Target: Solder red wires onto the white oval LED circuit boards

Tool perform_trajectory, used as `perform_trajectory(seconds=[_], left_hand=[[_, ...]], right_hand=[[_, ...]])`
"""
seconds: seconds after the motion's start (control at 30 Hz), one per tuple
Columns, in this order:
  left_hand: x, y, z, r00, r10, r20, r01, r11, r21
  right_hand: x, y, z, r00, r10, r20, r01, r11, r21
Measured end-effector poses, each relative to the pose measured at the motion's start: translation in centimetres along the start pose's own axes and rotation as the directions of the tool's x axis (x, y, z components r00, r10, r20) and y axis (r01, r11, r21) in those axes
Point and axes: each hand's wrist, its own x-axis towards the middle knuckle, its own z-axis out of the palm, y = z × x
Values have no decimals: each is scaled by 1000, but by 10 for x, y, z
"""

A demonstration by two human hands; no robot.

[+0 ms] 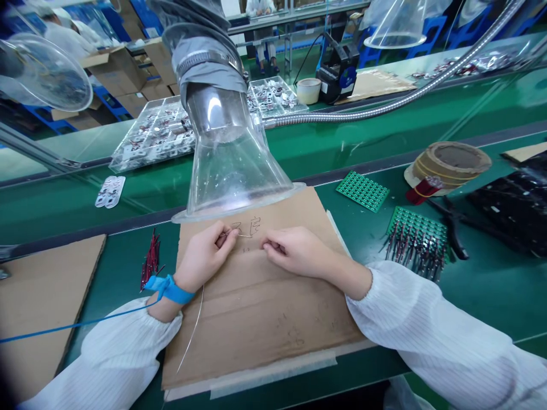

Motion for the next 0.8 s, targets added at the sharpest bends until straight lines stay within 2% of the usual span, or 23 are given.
perform_trajectory(seconds=[0.2,0.5,0.8], left_hand=[[0,0,1,999,2,43,-5,996,84],[0,1,4,985,61,164,-101,963,249],[0,-3,6,987,73,145,-103,972,210]], right_hand=[[0,-1,-1,1000,6,3,-6,1000,0],[0,-2,0,1000,15,11,-15,1000,-14],[1,-2,1,1000,22,9,-22,1000,-18]])
